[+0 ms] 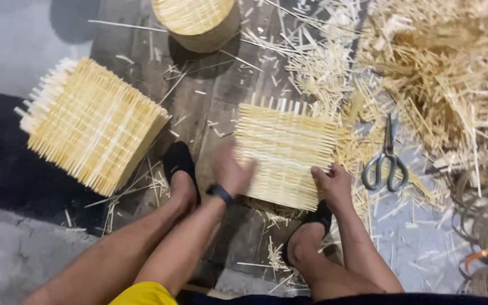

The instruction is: Trimming and shaping bamboo strips around a circular frame using scissors, a wooden mold, and a mallet to manufacture a bamboo container.

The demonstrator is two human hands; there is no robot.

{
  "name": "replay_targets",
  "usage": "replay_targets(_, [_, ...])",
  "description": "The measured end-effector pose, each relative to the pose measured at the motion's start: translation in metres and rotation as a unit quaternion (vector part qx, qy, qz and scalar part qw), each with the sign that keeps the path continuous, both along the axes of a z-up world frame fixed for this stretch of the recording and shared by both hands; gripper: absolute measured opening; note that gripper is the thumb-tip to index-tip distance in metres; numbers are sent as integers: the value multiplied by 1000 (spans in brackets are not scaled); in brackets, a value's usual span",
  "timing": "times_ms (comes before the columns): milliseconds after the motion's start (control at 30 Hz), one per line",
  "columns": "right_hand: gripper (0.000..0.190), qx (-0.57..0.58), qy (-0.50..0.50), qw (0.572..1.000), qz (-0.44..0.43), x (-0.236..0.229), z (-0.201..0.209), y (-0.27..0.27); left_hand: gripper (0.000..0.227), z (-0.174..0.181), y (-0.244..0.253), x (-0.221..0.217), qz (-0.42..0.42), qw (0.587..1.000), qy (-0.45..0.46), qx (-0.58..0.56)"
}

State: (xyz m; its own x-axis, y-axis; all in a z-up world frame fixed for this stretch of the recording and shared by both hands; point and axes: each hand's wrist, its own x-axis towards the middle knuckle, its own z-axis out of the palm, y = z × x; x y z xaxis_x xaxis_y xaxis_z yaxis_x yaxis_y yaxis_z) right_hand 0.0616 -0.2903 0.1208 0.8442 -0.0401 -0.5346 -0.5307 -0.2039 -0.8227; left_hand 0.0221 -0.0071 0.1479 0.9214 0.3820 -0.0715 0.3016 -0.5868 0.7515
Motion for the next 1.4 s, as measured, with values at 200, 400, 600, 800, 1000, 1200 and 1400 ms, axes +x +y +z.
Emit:
replay_targets(200, [26,-142,-34,989,26,-3,9,5,73,-131,59,13,97,903,197,-369])
replay_targets(400, [33,-113,-152,982,-16,15,-32,-2,40,-69,45,38,150,894,217,-361])
replay_targets(600, [41,-139,-119,983,-13,23,-53,-15,29,-60,46,38,117,914,223,-318])
replay_targets(800, [18,-199,-214,920,-262,40,-73,-176,70,-40,37,43,140,931,233,-243])
replay_targets(1000, [98,-521,9,822,-229,-18,-56,-420,83,-30,58,31,147,957,177,-175])
replay_targets(1200, [72,-349,189,878,-266,3,15,-358,69,-56,126,-6,158,955,155,-199])
replay_targets(1400, [21,-471,22,876,105,-99,-66,-288,58,-69,161,-24,162,963,88,-195])
